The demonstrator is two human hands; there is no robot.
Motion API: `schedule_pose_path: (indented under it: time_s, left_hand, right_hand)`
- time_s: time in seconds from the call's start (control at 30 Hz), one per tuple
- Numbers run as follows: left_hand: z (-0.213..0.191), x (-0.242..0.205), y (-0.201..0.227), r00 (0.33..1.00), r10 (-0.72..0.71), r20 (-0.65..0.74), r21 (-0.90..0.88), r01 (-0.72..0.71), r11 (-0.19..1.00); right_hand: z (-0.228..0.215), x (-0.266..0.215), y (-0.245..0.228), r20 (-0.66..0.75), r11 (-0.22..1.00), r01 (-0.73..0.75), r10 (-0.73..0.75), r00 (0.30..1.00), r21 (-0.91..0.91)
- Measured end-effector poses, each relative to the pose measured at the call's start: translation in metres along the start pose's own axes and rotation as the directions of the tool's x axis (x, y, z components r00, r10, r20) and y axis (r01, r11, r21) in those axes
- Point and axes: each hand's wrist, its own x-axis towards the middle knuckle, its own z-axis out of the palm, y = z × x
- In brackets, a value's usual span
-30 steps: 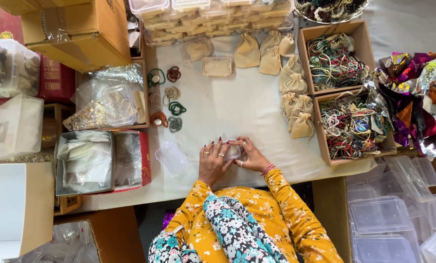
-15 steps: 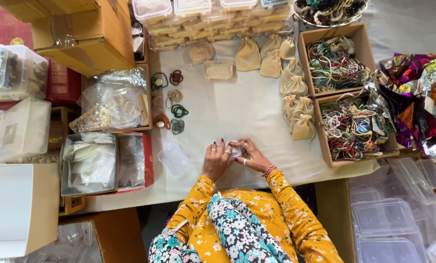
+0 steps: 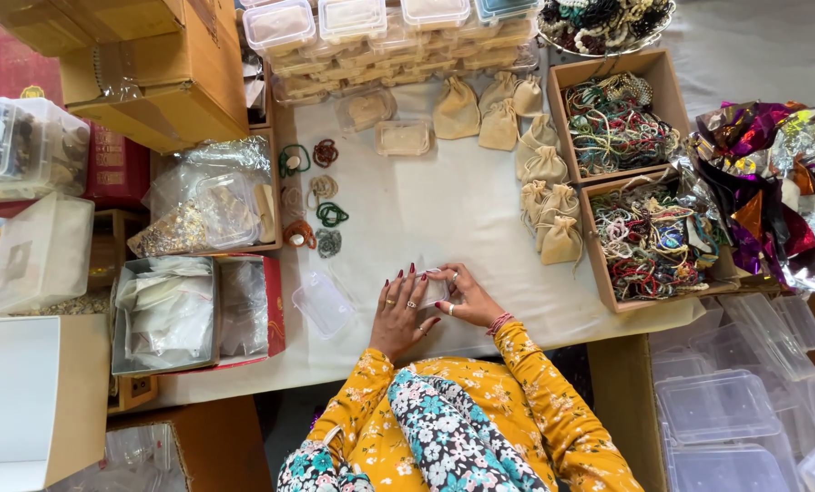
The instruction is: The person packs small beige drawstring pouches into clear plastic containers on a table. They repeatedly open the containers, place a pouch inside, close the lid, and stack the filled containers. The workspace is cluttered with boxes, jewelry, and packaging materials.
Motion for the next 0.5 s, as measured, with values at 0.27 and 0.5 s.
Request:
schedule_pose_path:
  time_s: [0.27, 0.5]
  left_hand:
    - [-0.022, 0.021, 0.012, 0.987, -0.121, 0.108, -0.104, 0.132, 0.986]
    - [0.013, 0.025, -0.005, 0.997, -0.034, 0.069, 0.020, 0.032, 0.999]
  right_hand:
    - [-0.002, 0.003, -0.007, 0.016, 0.998, 0.033, -0.032, 0.999, -0.045]
    - [-0.003, -0.001, -0.006, 0.020, 0.992, -0.018, 0.021, 1.000, -0.124]
